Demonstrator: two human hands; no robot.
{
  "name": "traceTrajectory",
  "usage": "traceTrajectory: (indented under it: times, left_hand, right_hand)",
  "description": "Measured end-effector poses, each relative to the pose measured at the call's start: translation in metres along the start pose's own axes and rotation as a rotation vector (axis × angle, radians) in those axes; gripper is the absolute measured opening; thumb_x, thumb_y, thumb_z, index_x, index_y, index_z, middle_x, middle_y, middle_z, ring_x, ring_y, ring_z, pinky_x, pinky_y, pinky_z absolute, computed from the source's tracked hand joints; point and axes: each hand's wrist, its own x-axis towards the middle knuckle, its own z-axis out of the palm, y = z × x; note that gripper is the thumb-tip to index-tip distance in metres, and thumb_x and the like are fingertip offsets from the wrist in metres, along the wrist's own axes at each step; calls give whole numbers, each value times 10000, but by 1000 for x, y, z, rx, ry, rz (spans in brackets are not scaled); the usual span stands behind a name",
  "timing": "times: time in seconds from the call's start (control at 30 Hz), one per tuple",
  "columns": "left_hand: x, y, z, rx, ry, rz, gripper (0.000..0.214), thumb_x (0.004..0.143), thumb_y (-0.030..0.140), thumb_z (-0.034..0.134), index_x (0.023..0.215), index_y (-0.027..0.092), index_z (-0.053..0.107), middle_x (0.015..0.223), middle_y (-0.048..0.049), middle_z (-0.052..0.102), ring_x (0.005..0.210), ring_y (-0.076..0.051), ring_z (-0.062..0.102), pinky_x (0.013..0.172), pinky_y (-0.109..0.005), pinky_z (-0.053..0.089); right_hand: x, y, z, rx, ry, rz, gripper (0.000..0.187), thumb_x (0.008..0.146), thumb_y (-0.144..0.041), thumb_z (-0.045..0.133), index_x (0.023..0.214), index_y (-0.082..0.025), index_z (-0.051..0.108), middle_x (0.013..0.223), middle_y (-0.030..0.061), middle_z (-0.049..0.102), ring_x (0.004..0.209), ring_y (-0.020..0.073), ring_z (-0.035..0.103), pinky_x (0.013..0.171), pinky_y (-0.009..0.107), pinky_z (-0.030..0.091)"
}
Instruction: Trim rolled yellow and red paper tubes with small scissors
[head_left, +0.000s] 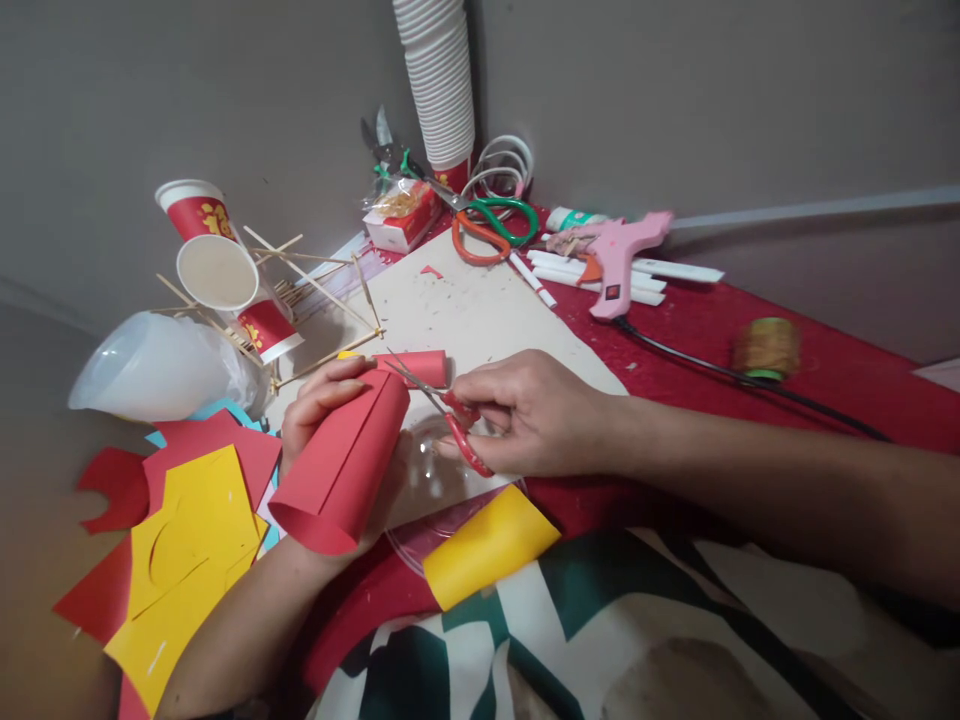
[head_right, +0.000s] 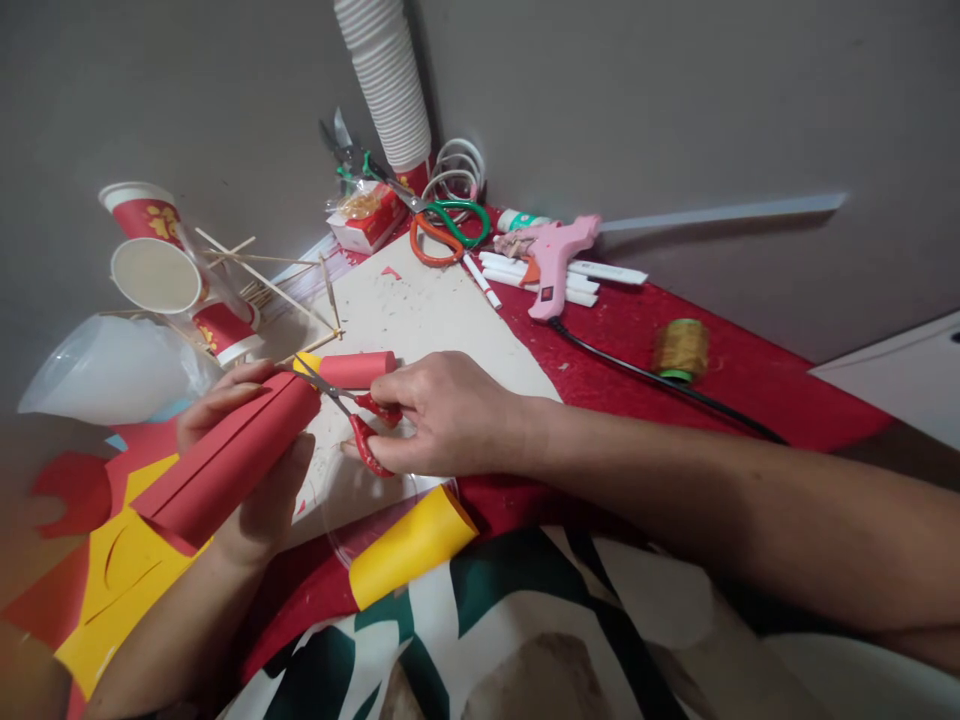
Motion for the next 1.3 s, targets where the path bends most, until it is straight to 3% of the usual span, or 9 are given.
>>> traceTrajectory:
  times: [0.13, 0.47, 0.83, 1.3]
  left_hand:
    - [1, 3, 2, 6, -5, 15, 451, 718, 220, 789, 1117, 205, 579, 1197, -96, 637, 1153, -249, 612, 1048, -484, 462]
    - [-2, 2, 1, 14, -26, -31, 471, 704, 287, 795, 1116, 242, 572, 1215, -78, 619, 1161, -281, 611, 1046, -529, 458]
    - [-1, 4, 3, -3, 2, -28, 437, 735, 314, 787, 1105, 240, 567, 1201, -78, 625, 1137, -271, 626, 1038, -519, 460]
    - [-2, 0, 5, 15, 0, -13, 443, 752, 350, 770, 1128, 255, 557, 1205, -66, 622, 1165, -257, 603, 1058, -511, 454]
  right_hand:
    - [0, 0, 0, -8, -36, 25, 376, 778, -426, 612, 568, -197, 401, 484, -68, 332, 471, 72, 321, 488, 233, 244]
    - [0, 2, 1, -18, -49, 42, 365, 770, -417, 617, 555, -194, 425, 479, -67, 345, 469, 74, 318, 494, 233, 236]
    - [0, 3, 1, -128, -17, -19, 316, 777, -394, 599, 566, -189, 484, 497, -41, 432, 491, 93, 363, 517, 248, 249]
    - [-3, 7, 5, -152, 66, -85, 313, 767, -329, 613, 548, -191, 438, 476, -53, 406, 476, 80, 330, 498, 244, 253]
